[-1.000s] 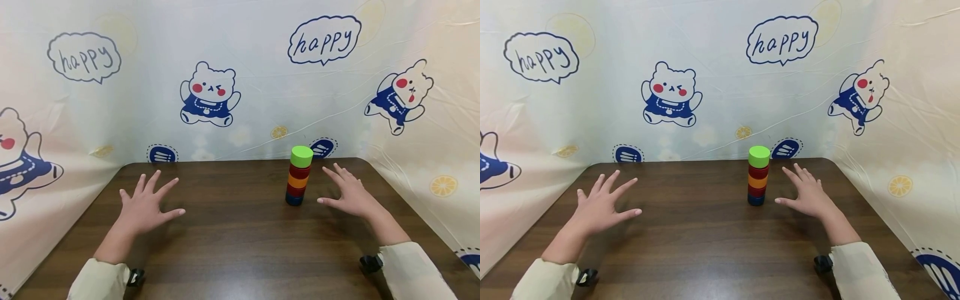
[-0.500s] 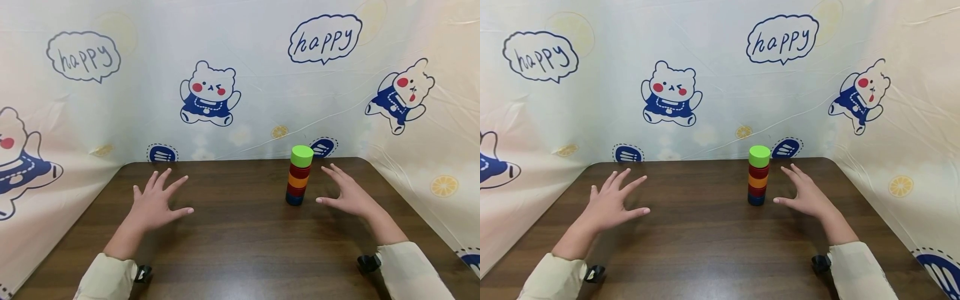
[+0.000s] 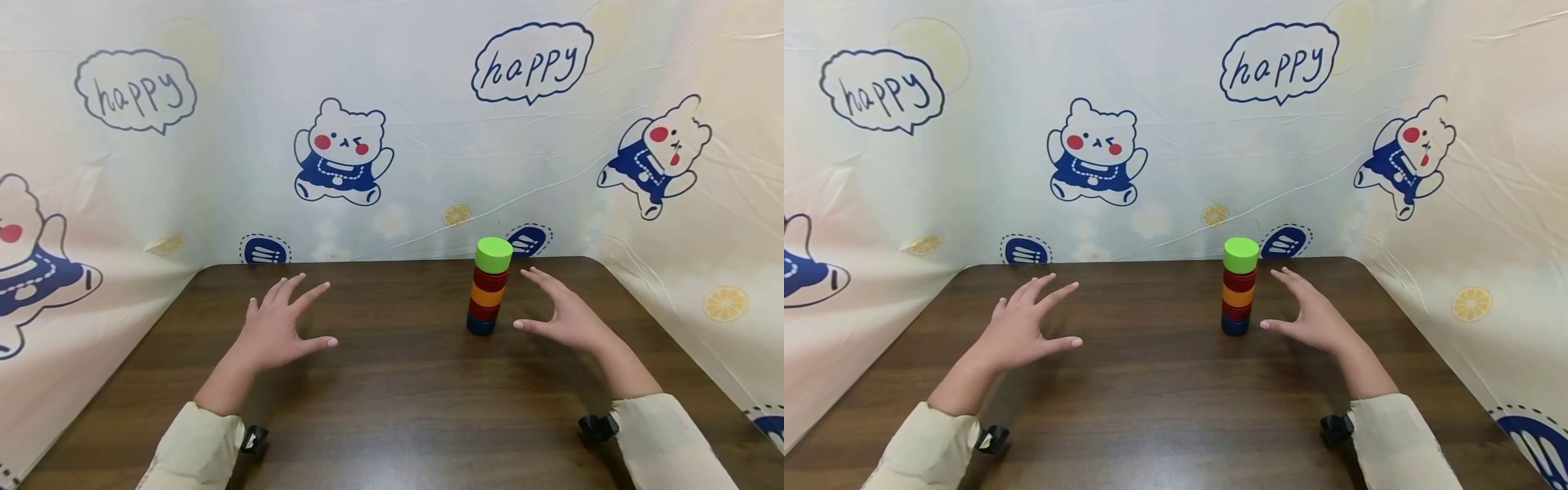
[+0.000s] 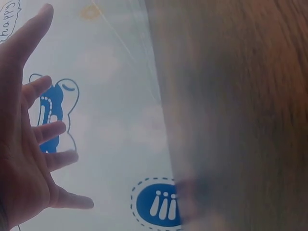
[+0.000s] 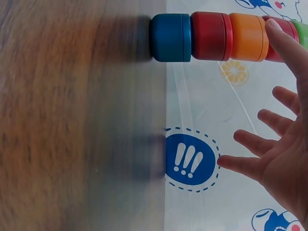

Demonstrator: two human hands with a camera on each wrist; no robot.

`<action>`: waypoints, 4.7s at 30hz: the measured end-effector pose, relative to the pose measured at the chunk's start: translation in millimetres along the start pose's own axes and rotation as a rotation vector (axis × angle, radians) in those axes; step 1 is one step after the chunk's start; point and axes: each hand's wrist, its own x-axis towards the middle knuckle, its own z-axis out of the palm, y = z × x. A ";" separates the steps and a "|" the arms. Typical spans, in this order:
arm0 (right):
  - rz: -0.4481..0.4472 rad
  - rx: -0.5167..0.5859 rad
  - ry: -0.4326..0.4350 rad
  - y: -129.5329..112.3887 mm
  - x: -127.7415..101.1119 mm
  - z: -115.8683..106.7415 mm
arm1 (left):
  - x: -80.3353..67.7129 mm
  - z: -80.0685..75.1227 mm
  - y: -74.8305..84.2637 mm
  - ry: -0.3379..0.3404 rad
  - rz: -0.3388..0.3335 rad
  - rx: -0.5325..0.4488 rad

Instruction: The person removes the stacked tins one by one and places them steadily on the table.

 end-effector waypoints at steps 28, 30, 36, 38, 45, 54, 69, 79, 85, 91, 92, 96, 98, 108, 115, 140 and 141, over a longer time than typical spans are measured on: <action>0.079 0.319 0.032 -4.3 6.4 10.7 | 21.0 18.0 30.4 0.024 0.097 -0.204; 0.079 0.338 0.039 -4.5 7.8 11.9 | 23.2 18.7 33.0 0.024 0.105 -0.215; 0.054 0.380 0.069 -4.2 12.1 15.7 | 29.5 22.0 39.5 0.037 0.137 -0.250; 0.042 0.394 0.081 -4.2 13.3 16.9 | 31.0 23.8 41.0 0.040 0.144 -0.259; 0.030 0.464 0.104 -4.2 17.4 23.0 | 35.9 29.5 46.9 0.046 0.158 -0.324; 0.046 0.524 0.110 -7.2 21.4 28.2 | 39.0 30.0 60.0 0.039 0.180 -0.403; 0.090 0.614 0.080 -6.7 31.2 38.3 | 48.4 40.7 74.5 0.065 0.185 -0.456; 0.124 0.658 0.077 -11.4 33.6 42.3 | 53.9 45.5 81.1 0.041 0.209 -0.481; 0.150 0.690 0.077 -10.8 34.6 44.7 | 57.0 46.4 84.1 0.052 0.221 -0.487; 0.145 0.691 0.086 -11.3 33.8 44.1 | 60.9 46.4 88.1 0.057 0.231 -0.493; 0.146 0.690 0.086 -11.1 33.9 44.1 | 61.5 46.2 89.0 0.057 0.234 -0.499; 0.154 0.684 0.082 -10.0 34.1 44.5 | 64.0 45.8 92.5 0.065 0.254 -0.519; 0.154 0.681 0.082 -9.1 34.2 44.9 | 65.7 46.0 94.0 0.067 0.255 -0.529; 0.157 0.673 0.073 -8.0 35.7 45.1 | 73.3 43.2 102.5 0.047 0.263 -0.614; 0.148 0.655 0.083 -6.5 34.1 46.8 | 80.8 42.8 113.2 0.049 0.270 -0.656; 0.150 0.658 0.071 -6.1 36.1 44.7 | 110.5 40.1 161.9 0.067 0.272 -0.744; 0.148 0.658 0.073 -4.7 37.1 45.2 | 111.8 40.2 163.9 0.070 0.269 -0.744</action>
